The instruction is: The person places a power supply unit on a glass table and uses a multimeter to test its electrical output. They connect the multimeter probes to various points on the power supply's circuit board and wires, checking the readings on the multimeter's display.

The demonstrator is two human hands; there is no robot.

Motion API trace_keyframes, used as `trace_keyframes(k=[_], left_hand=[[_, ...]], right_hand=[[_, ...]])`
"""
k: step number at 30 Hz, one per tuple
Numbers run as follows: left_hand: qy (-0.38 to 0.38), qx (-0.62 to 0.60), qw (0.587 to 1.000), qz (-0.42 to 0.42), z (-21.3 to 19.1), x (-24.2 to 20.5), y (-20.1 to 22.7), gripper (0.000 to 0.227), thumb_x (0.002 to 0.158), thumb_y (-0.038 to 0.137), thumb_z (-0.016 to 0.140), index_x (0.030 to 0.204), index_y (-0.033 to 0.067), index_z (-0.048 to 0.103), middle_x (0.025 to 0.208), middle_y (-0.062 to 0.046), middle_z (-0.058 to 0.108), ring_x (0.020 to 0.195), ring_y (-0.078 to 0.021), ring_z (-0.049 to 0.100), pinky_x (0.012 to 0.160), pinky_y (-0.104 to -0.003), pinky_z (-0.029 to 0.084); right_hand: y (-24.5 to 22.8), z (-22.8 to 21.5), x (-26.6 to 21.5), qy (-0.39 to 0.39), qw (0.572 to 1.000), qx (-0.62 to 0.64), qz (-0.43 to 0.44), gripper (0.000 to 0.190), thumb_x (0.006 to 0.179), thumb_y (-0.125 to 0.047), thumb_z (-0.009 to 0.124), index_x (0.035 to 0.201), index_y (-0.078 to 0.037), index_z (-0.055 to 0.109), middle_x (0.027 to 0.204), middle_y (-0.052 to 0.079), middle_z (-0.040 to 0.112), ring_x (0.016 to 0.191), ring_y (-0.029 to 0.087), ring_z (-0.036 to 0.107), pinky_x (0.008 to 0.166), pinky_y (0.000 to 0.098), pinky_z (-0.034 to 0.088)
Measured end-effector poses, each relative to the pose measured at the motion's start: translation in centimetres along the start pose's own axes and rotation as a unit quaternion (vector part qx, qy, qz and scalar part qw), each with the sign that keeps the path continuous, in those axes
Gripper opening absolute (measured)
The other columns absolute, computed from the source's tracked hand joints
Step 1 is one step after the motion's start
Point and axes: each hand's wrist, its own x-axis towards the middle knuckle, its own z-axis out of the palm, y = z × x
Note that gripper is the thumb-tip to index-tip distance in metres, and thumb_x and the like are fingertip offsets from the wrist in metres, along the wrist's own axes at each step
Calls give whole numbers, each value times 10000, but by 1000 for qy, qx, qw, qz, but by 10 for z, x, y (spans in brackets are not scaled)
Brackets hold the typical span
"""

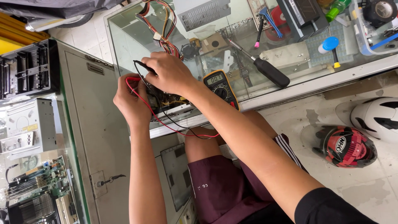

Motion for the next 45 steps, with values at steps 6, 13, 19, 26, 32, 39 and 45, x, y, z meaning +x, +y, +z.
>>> trace_keyframes(k=[6, 13, 19, 26, 32, 39, 45], left_hand=[[19, -6, 999, 33, 0, 0, 3, 95, 1052, 21, 656, 1135, 11, 609, 995, -195, 699, 905, -393, 736, 719, -451, 625], [10, -9, 999, 42, 2, 0, 1, 66, 1064, 26, 639, 1110, 9, 594, 1015, -188, 700, 914, -387, 737, 694, -432, 632], [9, -4, 999, 39, 1, -1, 0, 72, 1060, 29, 642, 1112, 17, 593, 1022, -174, 701, 924, -378, 740, 705, -428, 637], [1, -2, 999, 35, 0, -1, 3, 74, 1050, 17, 650, 1097, 20, 593, 1014, -175, 697, 927, -389, 738, 704, -428, 633], [-4, -6, 1000, 29, 0, -1, 3, 69, 1049, 15, 649, 1093, 19, 596, 1010, -177, 693, 934, -396, 732, 715, -429, 632], [-7, 13, 1000, 25, 2, 1, 4, 88, 1032, 15, 665, 1095, 41, 610, 983, -158, 694, 909, -406, 730, 696, -449, 624], [-2, 54, 998, -31, -2, 3, 3, 78, 930, 95, 667, 990, 129, 629, 850, -44, 707, 758, -231, 629, 727, -352, 485]], right_hand=[[3, 4, -1, 29, 999, -5, -24, 117, 835, -51, 615, 877, 11, 705, 689, 114, 583, 645, 287, 657, 566, 381, 560], [9, 8, -1, 28, 999, -5, -30, 96, 895, -60, 612, 941, -57, 696, 718, 92, 581, 674, 281, 648, 583, 353, 553], [11, 10, -1, 24, 999, -15, -33, 69, 902, -59, 619, 944, -70, 672, 718, 92, 571, 686, 291, 648, 582, 361, 549], [14, 10, -2, 0, 1000, -3, -31, 74, 941, -109, 606, 990, -90, 657, 761, 121, 582, 738, 339, 653, 616, 413, 558], [11, 8, -3, -11, 999, -22, -25, 95, 935, -99, 608, 1010, -82, 664, 777, 122, 600, 743, 329, 661, 626, 406, 563], [21, 12, -3, 5, 1000, -5, -24, 48, 895, -101, 616, 896, -116, 662, 770, 103, 630, 758, 339, 673, 716, 421, 566], [8, 14, -1, 11, 998, -1, -62, 74, 879, -101, 626, 806, -113, 619, 791, 52, 695, 795, 301, 666, 1017, 473, 378]])
